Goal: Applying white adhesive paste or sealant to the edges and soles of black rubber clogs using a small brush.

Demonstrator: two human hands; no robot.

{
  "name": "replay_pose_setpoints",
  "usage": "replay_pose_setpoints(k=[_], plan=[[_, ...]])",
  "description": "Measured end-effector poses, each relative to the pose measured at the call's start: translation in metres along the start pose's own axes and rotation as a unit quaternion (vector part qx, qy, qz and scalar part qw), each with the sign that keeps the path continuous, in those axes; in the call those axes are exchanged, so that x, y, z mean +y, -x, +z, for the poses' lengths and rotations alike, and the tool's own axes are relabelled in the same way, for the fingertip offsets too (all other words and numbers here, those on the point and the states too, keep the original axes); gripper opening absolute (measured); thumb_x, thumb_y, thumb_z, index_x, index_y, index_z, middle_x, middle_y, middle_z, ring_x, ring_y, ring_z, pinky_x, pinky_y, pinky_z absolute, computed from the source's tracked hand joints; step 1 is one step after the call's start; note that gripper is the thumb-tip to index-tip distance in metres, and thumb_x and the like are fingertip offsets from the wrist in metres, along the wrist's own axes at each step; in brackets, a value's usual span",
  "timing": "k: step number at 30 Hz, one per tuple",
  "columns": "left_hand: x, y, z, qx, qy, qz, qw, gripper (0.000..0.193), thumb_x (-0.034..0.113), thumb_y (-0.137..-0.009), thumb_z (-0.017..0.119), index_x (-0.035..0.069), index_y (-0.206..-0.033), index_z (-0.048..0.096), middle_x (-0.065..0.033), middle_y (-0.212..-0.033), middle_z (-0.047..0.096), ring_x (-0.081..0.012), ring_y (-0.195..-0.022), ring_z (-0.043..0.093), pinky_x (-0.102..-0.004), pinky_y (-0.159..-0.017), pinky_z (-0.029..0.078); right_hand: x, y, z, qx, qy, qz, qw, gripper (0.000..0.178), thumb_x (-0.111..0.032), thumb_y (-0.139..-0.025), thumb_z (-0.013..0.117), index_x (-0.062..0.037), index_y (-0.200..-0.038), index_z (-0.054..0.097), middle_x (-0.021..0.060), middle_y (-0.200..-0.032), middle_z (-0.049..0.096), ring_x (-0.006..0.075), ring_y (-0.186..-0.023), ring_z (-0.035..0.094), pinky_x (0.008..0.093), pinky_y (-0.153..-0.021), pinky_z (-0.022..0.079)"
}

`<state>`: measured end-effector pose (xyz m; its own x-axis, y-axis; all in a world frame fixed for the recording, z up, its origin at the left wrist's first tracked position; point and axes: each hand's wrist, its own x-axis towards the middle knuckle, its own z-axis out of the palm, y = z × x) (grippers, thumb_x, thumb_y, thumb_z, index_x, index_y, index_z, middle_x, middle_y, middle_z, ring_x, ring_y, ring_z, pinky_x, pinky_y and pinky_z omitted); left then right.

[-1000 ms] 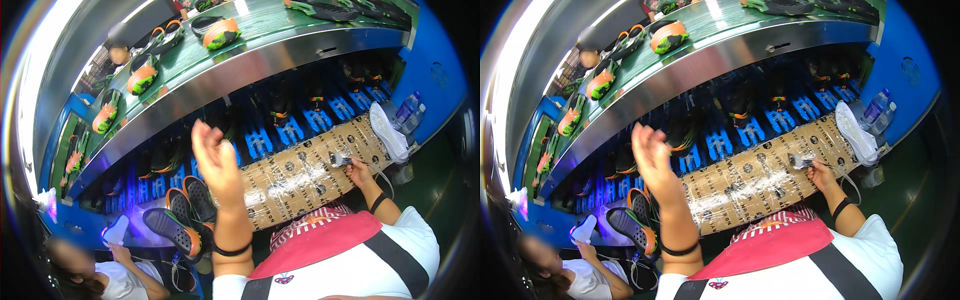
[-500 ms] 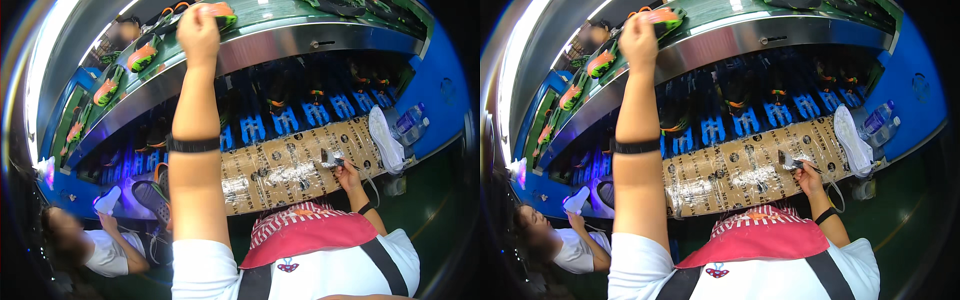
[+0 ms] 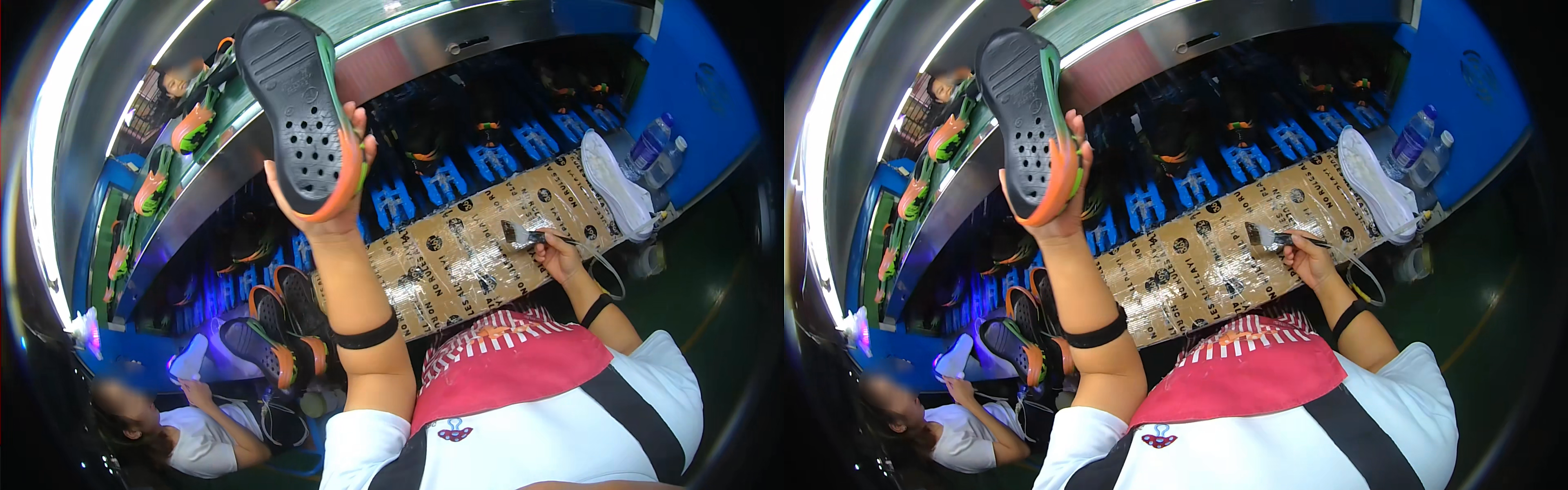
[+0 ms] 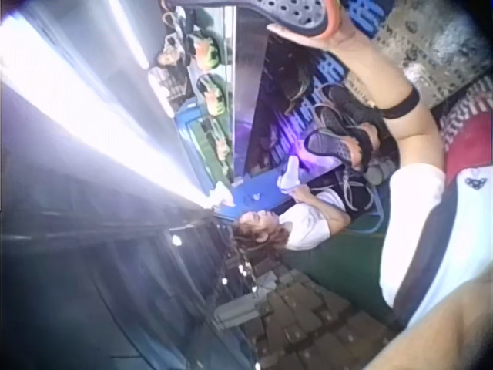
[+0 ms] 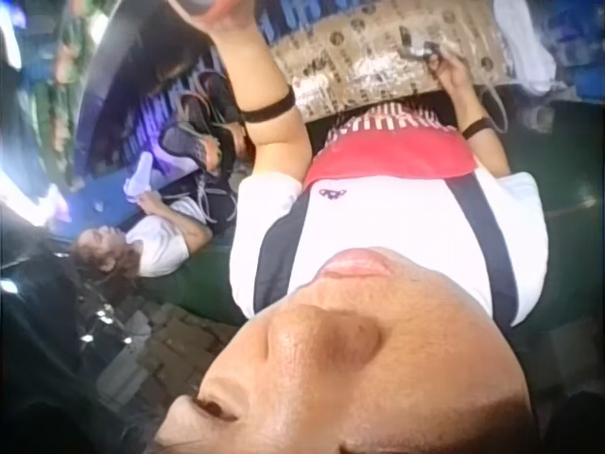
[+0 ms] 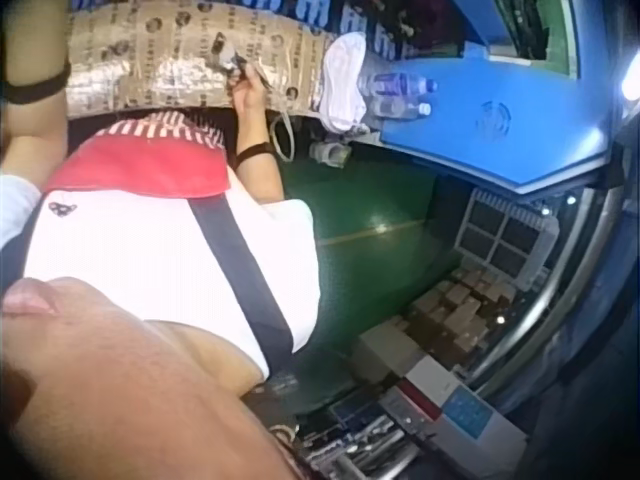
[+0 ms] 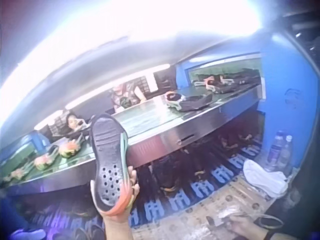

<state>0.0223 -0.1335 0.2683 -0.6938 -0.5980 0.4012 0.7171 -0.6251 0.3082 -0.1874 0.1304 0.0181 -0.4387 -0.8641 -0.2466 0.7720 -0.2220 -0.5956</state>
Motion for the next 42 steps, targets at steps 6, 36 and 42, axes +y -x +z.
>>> replay_pose_setpoints(k=[6, 36, 42], plan=[[-0.032, 0.027, -0.012, -0.01, -0.008, -0.029, 1.0, 0.07, 0.046, -0.079, 0.043, 0.001, -0.131, 0.028, -0.0224, -0.132, 0.031, -0.0404, -0.118, 0.034, -0.0547, -0.093, 0.032, 0.002, 0.002, -0.009, 0.029, -0.03, -0.006, 0.999, 0.02, -0.011, -0.081, 0.057, -0.002, -0.099, 0.055, 0.0085, -0.069, 0.057, 0.0163, -0.061, 0.054, 0.0274, -0.055, 0.042], [-0.099, 0.173, -0.075, 0.228, -0.109, -0.116, 0.961, 0.059, 0.047, -0.087, 0.031, 0.0, -0.123, 0.037, -0.0261, -0.112, 0.046, -0.0428, -0.098, 0.047, -0.0506, -0.073, 0.047, -0.002, 0.007, -0.006, -0.009, -0.059, 0.01, 0.998, 0.025, -0.009, -0.082, 0.057, 0.0046, -0.101, 0.052, 0.0112, -0.077, 0.057, 0.0153, -0.068, 0.056, 0.0242, -0.056, 0.044], [-0.102, 0.168, -0.068, 0.181, -0.079, -0.117, 0.973, 0.06, 0.046, -0.088, 0.028, -0.001, -0.125, 0.037, -0.0266, -0.115, 0.046, -0.0428, -0.106, 0.044, -0.0488, -0.082, 0.044, 0.002, 0.003, -0.005, -0.016, -0.057, 0.021, 0.998, 0.026, -0.009, -0.082, 0.056, 0.0051, -0.103, 0.052, 0.0115, -0.077, 0.058, 0.0149, -0.067, 0.055, 0.024, -0.056, 0.044]])
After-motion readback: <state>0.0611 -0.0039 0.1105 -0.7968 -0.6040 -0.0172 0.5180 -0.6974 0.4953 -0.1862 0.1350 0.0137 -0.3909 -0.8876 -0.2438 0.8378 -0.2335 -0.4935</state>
